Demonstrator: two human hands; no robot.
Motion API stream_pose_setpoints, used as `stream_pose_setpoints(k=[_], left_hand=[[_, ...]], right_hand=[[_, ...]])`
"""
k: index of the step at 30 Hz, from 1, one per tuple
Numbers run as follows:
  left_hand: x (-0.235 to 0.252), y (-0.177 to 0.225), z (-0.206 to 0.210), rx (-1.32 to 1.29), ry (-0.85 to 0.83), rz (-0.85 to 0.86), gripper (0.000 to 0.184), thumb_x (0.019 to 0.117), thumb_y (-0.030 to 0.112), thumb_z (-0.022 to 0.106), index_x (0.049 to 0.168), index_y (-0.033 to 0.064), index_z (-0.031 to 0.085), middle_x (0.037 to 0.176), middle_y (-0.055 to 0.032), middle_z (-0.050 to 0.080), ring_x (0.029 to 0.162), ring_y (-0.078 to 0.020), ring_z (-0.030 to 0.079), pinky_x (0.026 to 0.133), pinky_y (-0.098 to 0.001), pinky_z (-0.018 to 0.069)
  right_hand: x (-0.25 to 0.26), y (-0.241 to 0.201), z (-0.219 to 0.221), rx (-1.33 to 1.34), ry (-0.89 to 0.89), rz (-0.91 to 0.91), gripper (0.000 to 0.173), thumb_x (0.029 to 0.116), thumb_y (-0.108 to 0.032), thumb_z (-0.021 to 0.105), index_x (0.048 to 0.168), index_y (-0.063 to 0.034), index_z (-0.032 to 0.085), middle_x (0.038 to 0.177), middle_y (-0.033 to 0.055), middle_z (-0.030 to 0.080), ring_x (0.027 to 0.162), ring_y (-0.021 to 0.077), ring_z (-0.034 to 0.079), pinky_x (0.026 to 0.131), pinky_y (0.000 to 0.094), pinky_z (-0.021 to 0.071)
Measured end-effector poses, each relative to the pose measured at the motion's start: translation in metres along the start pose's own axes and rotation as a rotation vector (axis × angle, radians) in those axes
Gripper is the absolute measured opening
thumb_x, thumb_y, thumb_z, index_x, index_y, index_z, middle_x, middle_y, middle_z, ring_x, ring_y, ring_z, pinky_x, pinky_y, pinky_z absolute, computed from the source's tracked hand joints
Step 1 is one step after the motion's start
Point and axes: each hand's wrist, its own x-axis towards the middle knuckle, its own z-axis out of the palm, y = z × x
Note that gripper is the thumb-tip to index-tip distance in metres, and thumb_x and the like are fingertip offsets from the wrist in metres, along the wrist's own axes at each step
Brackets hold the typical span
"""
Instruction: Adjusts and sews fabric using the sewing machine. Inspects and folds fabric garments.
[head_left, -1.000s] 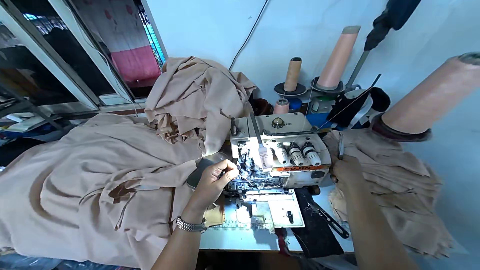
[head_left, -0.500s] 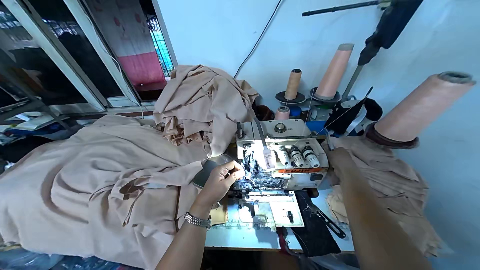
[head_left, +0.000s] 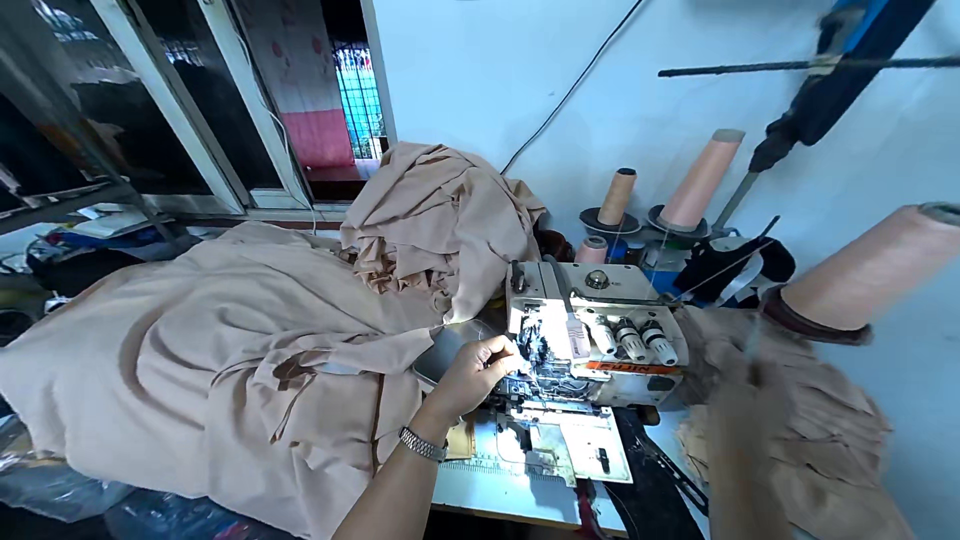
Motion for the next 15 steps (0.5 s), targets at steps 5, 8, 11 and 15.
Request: stream_pose_setpoints(k=[5,8,11,15], left_hand=[[-0.001,0.001,0.0,0.018,-0.017,0.009,0.013,0.1008,0.006,0.058,0.094,0.0043,0.069,0.082,-0.0027,0.067,0.072,-0.0082,0.062,0.068,-0.0232,0.0529],[-0.002,0.005,0.001,0.023,-0.022,-0.004,0.013,0.1004,0.005,0.058,0.093,0.0035,0.068,0.081,-0.0031,0.066,0.072,-0.0079,0.062,0.067,-0.0225,0.0524],[-0.002,0.004,0.002,0.048,-0.005,-0.011,0.012,0.1,0.006,0.06,0.091,0.0042,0.068,0.078,-0.0023,0.065,0.068,-0.0075,0.06,0.064,-0.0222,0.0507],[-0.002,0.003,0.002,0.049,-0.008,-0.022,0.013,0.1002,0.006,0.06,0.091,0.0036,0.069,0.078,-0.0029,0.065,0.069,-0.0079,0.061,0.064,-0.0228,0.0514]], right_hand=[[-0.121,-0.022,-0.014,0.152,-0.096,-0.382,0.032,0.1049,-0.016,0.054,0.116,0.0127,0.064,0.091,0.0102,0.065,0.076,0.0,0.059,0.07,0.0155,0.0509],[-0.145,-0.035,0.005,0.076,-0.228,-0.473,0.024,0.0964,-0.015,0.061,0.106,0.0015,0.076,0.085,0.007,0.065,0.07,0.0005,0.058,0.062,0.0128,0.0488],[-0.145,-0.041,0.021,-0.004,-0.28,-0.525,0.022,0.0934,-0.015,0.059,0.1,-0.0056,0.078,0.09,0.0057,0.069,0.071,0.0026,0.062,0.061,0.0155,0.0515],[-0.146,-0.047,0.03,-0.082,-0.299,-0.531,0.023,0.0914,-0.016,0.059,0.098,-0.0082,0.079,0.09,0.0047,0.069,0.071,0.0069,0.065,0.061,0.022,0.055]])
